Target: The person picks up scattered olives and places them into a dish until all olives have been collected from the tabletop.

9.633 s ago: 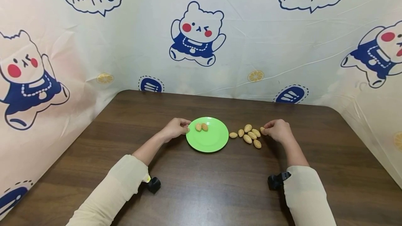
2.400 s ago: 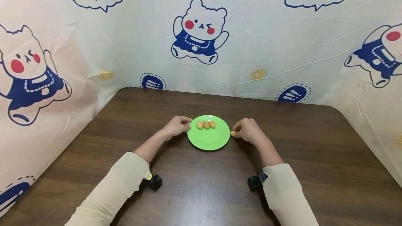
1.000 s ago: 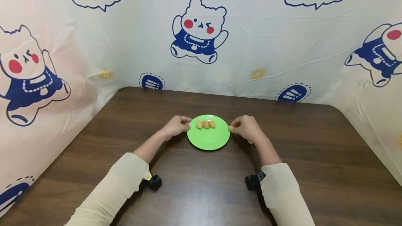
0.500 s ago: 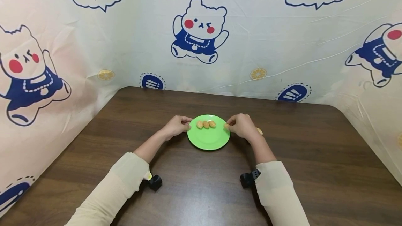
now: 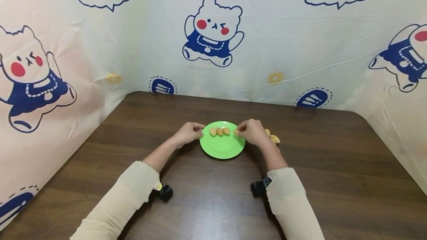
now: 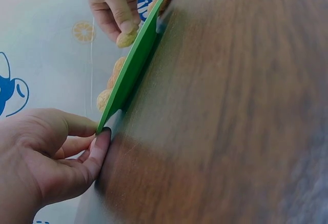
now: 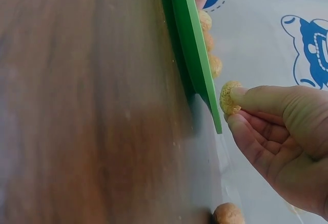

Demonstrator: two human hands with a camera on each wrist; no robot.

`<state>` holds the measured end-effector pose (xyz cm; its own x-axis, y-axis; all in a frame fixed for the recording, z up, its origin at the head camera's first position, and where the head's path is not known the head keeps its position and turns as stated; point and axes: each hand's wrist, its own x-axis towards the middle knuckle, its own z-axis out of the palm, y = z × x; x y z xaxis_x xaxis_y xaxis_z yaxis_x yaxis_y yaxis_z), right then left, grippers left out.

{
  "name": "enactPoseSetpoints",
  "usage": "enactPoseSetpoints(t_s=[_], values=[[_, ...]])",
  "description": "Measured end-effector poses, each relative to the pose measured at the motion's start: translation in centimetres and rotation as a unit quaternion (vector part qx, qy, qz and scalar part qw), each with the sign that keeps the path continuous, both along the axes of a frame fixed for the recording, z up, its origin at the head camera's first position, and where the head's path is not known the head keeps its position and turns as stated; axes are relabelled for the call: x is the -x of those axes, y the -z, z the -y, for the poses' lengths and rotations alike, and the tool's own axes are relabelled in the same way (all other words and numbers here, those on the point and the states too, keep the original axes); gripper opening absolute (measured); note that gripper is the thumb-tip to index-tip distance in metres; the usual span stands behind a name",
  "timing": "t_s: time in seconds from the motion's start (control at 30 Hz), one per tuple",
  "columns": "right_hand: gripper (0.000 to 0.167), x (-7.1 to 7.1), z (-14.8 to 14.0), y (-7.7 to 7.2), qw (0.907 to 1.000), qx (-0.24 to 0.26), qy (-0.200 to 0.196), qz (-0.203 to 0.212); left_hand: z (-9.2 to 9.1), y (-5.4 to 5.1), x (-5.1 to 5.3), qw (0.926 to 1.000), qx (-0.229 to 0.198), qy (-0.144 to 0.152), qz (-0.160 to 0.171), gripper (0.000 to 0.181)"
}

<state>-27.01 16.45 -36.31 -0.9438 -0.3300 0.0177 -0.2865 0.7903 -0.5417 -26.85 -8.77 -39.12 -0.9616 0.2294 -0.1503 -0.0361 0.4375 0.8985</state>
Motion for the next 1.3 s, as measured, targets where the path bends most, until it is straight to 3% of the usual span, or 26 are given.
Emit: enactPoseSetpoints(t_s=[0.3, 0.67, 1.3], values=[[0.015, 0.6, 0.7, 0.4, 0.9998, 0.014, -0.012, -0.010, 0.0, 0.2, 0.2, 1.0000, -0.004, -0.001, 0.008, 0.040], [0.015, 1.2, 1.5, 0.8, 0.9996, 0.015, 0.001, -0.025, 0.0, 0.2, 0.2, 1.0000, 0.001, -0.001, 0.001, 0.039], [0.017, 1.6, 2.2, 0.8, 0.9995, 0.000, 0.031, 0.001, 0.1, 0.4, 0.2, 1.0000, -0.001, -0.006, 0.003, 0.039]])
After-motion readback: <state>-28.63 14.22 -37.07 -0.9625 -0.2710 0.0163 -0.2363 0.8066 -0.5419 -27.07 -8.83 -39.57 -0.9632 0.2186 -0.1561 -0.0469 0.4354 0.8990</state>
